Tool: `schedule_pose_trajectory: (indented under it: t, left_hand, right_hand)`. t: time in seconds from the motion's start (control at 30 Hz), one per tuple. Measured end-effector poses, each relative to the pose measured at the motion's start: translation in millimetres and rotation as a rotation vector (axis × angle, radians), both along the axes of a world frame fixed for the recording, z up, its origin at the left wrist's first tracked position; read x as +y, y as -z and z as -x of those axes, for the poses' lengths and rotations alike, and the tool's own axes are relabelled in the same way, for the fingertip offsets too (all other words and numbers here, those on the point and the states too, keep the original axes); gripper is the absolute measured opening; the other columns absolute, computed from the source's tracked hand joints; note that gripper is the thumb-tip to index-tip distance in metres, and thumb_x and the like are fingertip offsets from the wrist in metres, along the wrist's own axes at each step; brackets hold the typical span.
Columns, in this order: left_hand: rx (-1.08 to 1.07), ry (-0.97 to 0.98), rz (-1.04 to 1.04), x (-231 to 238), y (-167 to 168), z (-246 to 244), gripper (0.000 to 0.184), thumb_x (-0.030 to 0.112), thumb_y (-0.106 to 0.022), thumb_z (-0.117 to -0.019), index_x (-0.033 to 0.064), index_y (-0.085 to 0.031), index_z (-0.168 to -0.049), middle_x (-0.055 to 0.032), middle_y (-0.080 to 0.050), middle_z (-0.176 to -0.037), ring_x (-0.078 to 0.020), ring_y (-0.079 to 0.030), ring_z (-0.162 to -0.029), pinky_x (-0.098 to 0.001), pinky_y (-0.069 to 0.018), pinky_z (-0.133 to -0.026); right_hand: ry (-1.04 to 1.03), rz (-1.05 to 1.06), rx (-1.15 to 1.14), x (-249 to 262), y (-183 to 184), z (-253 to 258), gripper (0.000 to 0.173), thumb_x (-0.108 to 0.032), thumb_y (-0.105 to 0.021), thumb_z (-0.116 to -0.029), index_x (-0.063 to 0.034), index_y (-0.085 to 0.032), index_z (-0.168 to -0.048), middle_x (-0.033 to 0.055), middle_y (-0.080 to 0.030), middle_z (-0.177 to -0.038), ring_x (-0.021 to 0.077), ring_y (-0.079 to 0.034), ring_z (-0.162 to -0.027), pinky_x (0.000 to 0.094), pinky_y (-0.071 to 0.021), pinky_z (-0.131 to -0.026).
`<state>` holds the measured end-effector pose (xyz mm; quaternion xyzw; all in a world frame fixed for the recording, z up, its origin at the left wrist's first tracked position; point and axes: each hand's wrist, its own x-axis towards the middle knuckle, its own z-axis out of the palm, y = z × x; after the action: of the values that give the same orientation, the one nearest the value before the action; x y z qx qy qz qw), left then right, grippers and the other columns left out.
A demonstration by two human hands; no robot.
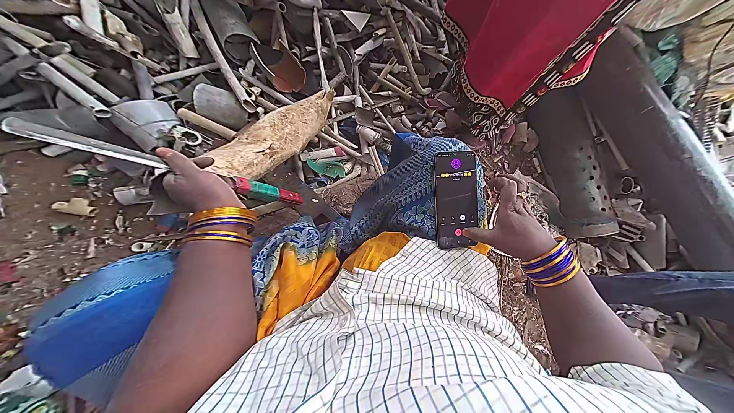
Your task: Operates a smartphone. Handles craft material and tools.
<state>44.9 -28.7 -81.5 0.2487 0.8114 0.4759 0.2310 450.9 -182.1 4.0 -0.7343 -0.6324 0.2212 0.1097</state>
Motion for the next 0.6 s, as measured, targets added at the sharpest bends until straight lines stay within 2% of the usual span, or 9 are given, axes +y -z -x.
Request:
schedule_pose_trajectory:
  t: [0.13,0.2,0.33,0.4,0.43,0.5,0.6]
  left_hand:
    - [0.000,-0.014,-0.020,1,2,0,0.053,0.041,-0.028,-0.1127,0.0044,-0.067,-0.112,-0.0013,-0.066,-0.101,-0.0040,-0.060,-0.095,-0.0278,-0.0441,-0.092]
    - [0.009,-0.006,0.002,0,1,1,0.054,0.041,-0.028,-0.1125,0.0038,-0.067,-0.114,-0.0024,-0.066,-0.104,-0.0051,-0.060,-0.097,-0.0285,-0.0437,-0.093]
    - [-0.005,-0.011,0.014,1,0,0,0.057,0.043,-0.027,-0.1123,0.0032,-0.067,-0.116,-0.0048,-0.067,-0.107,-0.0071,-0.061,-0.099,-0.0303,-0.0445,-0.094]
    - [-0.005,-0.010,0.017,1,1,0,0.057,0.042,-0.027,-0.1123,0.0025,-0.067,-0.118,-0.0064,-0.067,-0.110,-0.0083,-0.061,-0.101,-0.0313,-0.0443,-0.096]
    - [0.001,-0.008,0.022,0,0,0,0.057,0.043,-0.027,-0.1123,0.0024,-0.067,-0.119,-0.0065,-0.068,-0.111,-0.0081,-0.061,-0.102,-0.0311,-0.0442,-0.097]
    - [0.015,-0.005,0.033,0,-3,-1,0.057,0.043,-0.026,-0.1123,0.0030,-0.068,-0.117,-0.0050,-0.068,-0.110,-0.0070,-0.061,-0.102,-0.0302,-0.0441,-0.096]
    - [0.014,0.018,0.034,-3,-4,-2,0.058,0.042,-0.024,-0.1126,0.0024,-0.067,-0.119,-0.0063,-0.067,-0.114,-0.0079,-0.061,-0.105,-0.0305,-0.0432,-0.098]
  right_hand:
    - [0.010,-0.011,0.010,-1,2,2,0.100,-0.036,-0.095,-0.0620,0.0010,-0.042,-0.139,0.0305,-0.037,-0.151,0.0469,-0.049,-0.131,0.0621,-0.0477,-0.097]
    - [0.015,0.004,0.010,0,3,4,0.100,-0.036,-0.095,-0.0626,0.0010,-0.043,-0.140,0.0297,-0.035,-0.154,0.0467,-0.045,-0.136,0.0629,-0.0453,-0.101]
    - [0.034,0.048,-0.016,2,2,9,0.100,-0.036,-0.095,-0.0655,0.0005,-0.042,-0.142,0.0303,-0.031,-0.157,0.0487,-0.048,-0.133,0.0651,-0.0458,-0.099]
    - [0.037,0.001,0.017,0,2,8,0.101,-0.035,-0.093,-0.0660,0.0005,-0.039,-0.144,0.0295,-0.032,-0.157,0.0471,-0.041,-0.140,0.0649,-0.0419,-0.105]
    - [0.048,-0.025,0.022,-1,1,9,0.105,-0.037,-0.091,-0.0670,0.0012,-0.036,-0.147,0.0304,-0.033,-0.156,0.0473,-0.042,-0.140,0.0641,-0.0426,-0.105]
    - [0.075,-0.045,-0.024,-5,-2,18,0.117,-0.047,-0.089,-0.0702,0.0026,-0.026,-0.155,0.0337,-0.033,-0.157,0.0497,-0.051,-0.132,0.0636,-0.0475,-0.099]
    - [0.062,-0.104,-0.149,-7,4,38,0.131,-0.064,-0.081,-0.0708,0.0085,-0.015,-0.158,0.0362,-0.043,-0.148,0.0461,-0.067,-0.103,0.0597,-0.0558,-0.081]
